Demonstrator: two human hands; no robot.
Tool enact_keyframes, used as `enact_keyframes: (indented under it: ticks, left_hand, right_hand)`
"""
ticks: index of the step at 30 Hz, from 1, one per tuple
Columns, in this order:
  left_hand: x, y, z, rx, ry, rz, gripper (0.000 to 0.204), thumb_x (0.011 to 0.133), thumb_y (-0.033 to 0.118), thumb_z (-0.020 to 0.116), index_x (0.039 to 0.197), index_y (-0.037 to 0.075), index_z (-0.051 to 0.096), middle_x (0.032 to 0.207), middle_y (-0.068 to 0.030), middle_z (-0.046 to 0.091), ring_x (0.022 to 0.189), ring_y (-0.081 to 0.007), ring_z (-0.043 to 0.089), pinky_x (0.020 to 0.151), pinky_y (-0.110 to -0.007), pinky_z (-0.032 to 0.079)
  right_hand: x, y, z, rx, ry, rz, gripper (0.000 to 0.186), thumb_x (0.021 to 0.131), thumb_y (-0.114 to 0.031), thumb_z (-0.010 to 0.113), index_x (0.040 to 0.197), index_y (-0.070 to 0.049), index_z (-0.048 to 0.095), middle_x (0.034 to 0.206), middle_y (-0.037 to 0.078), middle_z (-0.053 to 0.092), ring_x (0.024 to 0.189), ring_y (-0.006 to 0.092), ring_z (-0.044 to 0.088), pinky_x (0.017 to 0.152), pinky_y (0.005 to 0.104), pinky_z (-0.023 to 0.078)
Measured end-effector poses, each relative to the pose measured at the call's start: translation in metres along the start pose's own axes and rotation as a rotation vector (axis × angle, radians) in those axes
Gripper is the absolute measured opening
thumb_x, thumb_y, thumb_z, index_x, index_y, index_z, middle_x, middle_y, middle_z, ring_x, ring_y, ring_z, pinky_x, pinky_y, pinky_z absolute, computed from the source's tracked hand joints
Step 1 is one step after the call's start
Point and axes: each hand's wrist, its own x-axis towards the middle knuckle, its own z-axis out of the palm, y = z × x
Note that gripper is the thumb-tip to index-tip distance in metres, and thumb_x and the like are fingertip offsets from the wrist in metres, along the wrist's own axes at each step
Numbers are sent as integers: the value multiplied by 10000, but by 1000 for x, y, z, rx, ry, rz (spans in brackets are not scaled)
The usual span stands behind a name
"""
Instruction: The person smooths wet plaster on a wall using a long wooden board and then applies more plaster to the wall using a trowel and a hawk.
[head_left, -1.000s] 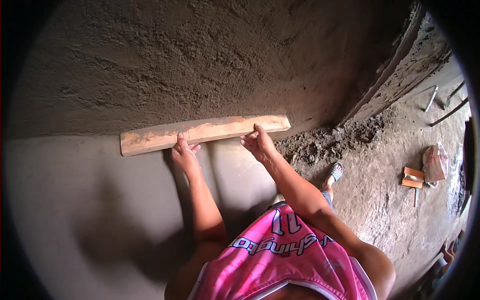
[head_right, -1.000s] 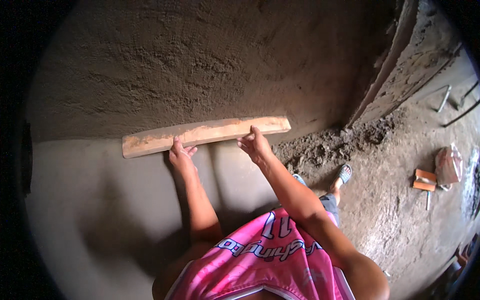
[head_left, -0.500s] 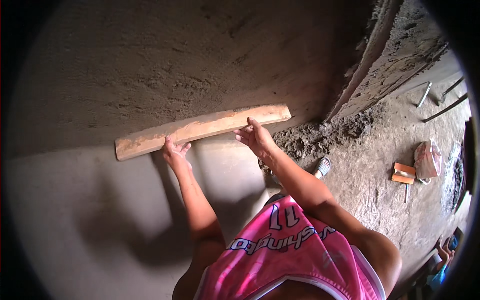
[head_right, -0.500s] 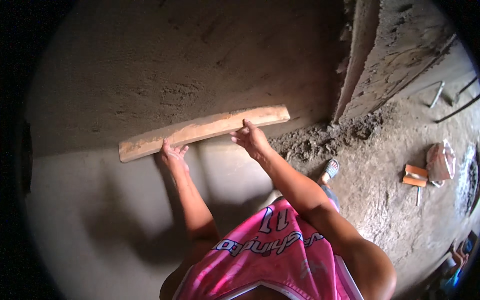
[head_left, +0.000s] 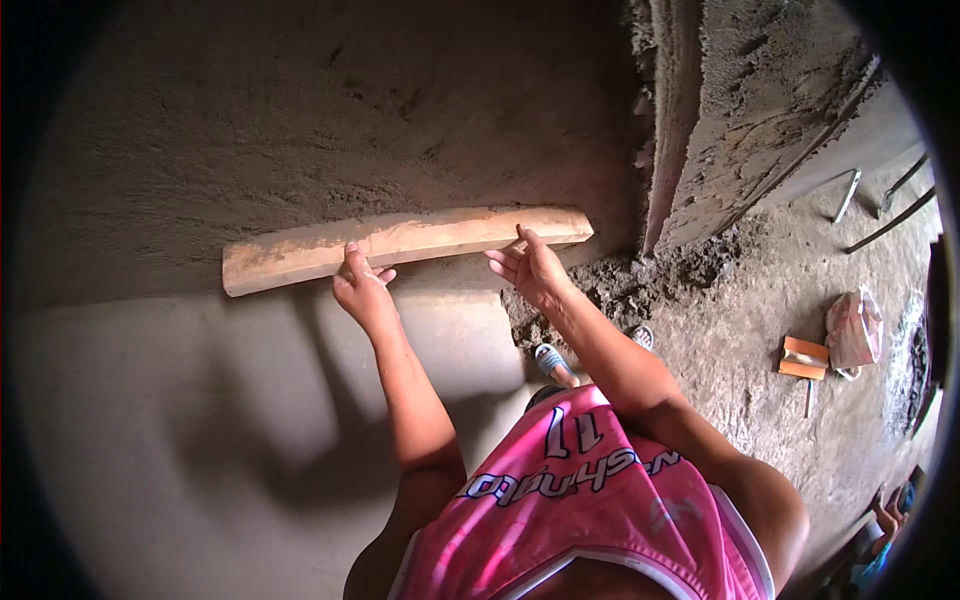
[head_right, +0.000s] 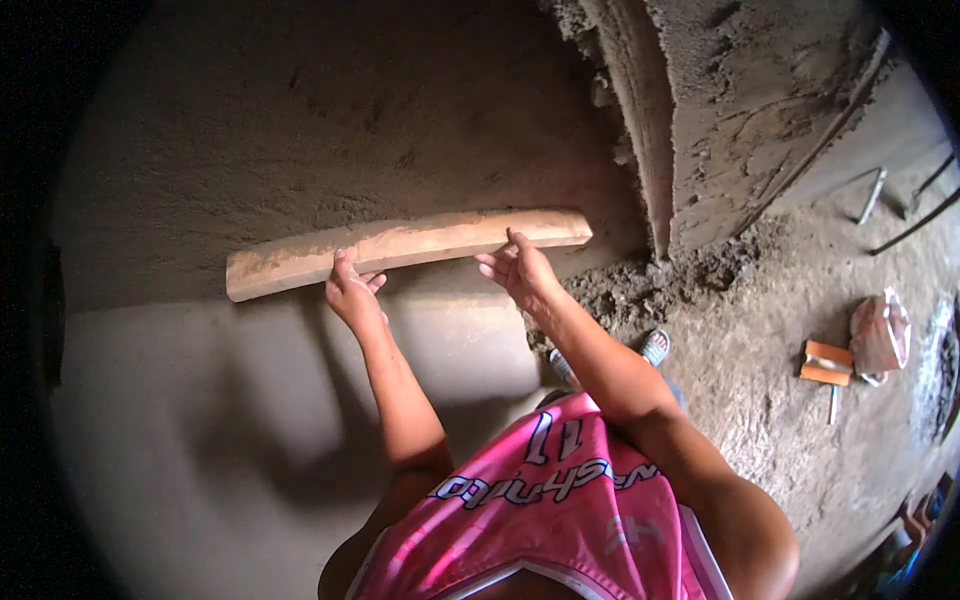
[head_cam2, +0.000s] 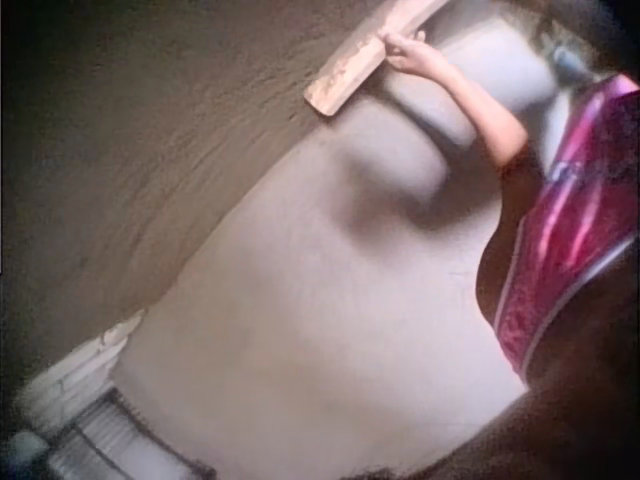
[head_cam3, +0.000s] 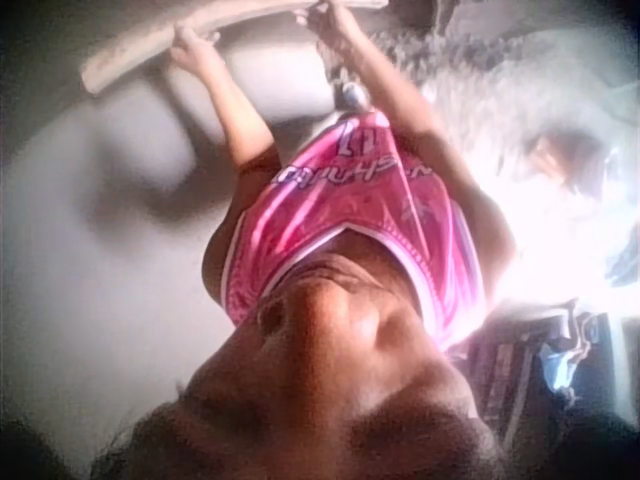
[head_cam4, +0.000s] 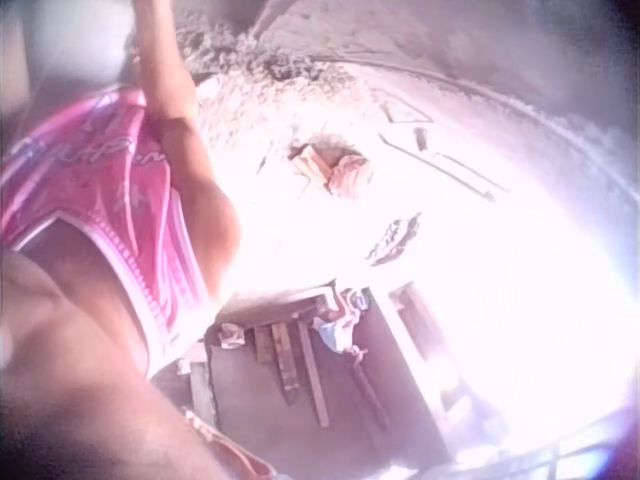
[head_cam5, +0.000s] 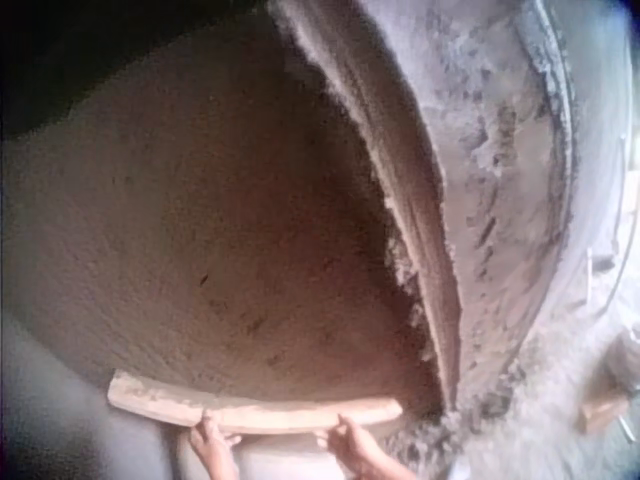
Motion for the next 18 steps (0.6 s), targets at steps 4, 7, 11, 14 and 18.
enact_keyframes:
  ticks: [4,7,11,14,18]
  left_hand:
    - [-17,10,20,42,-25,67,406,950,336,636,895,-65,611,820,-113,620,571,-143,576,454,-258,521]
    - [-26,17,29,83,-43,106,424,949,340,644,800,-50,579,743,-85,587,543,-130,555,467,-262,535]
    - [-45,32,44,112,-113,113,433,940,331,666,746,-34,538,706,-66,565,529,-121,531,474,-260,545]
    - [-52,35,47,168,-109,152,458,928,348,684,753,-43,524,692,-67,557,526,-118,525,483,-267,559]
    - [-46,18,43,95,-244,146,415,936,311,677,906,-83,552,810,-134,632,611,-162,615,515,-281,577]
  right_hand:
    - [2,-16,-15,54,-24,-14,501,1029,-374,472,1345,-15,321,1022,169,547,1071,326,625,888,416,545]
    - [-5,-24,-15,72,9,-9,430,1029,-381,470,1277,-41,382,1009,158,549,1059,326,630,894,420,546]
    - [-9,-29,-25,85,34,-101,451,1026,-389,478,1324,-70,364,1001,147,535,1060,323,624,905,422,542]
    - [-11,-25,-20,131,110,-106,332,1024,-405,483,958,-80,507,787,60,508,1034,327,622,917,463,530]
    - [5,-16,-36,174,92,-96,359,1017,-417,500,802,-130,476,683,19,481,995,328,622,885,494,530]
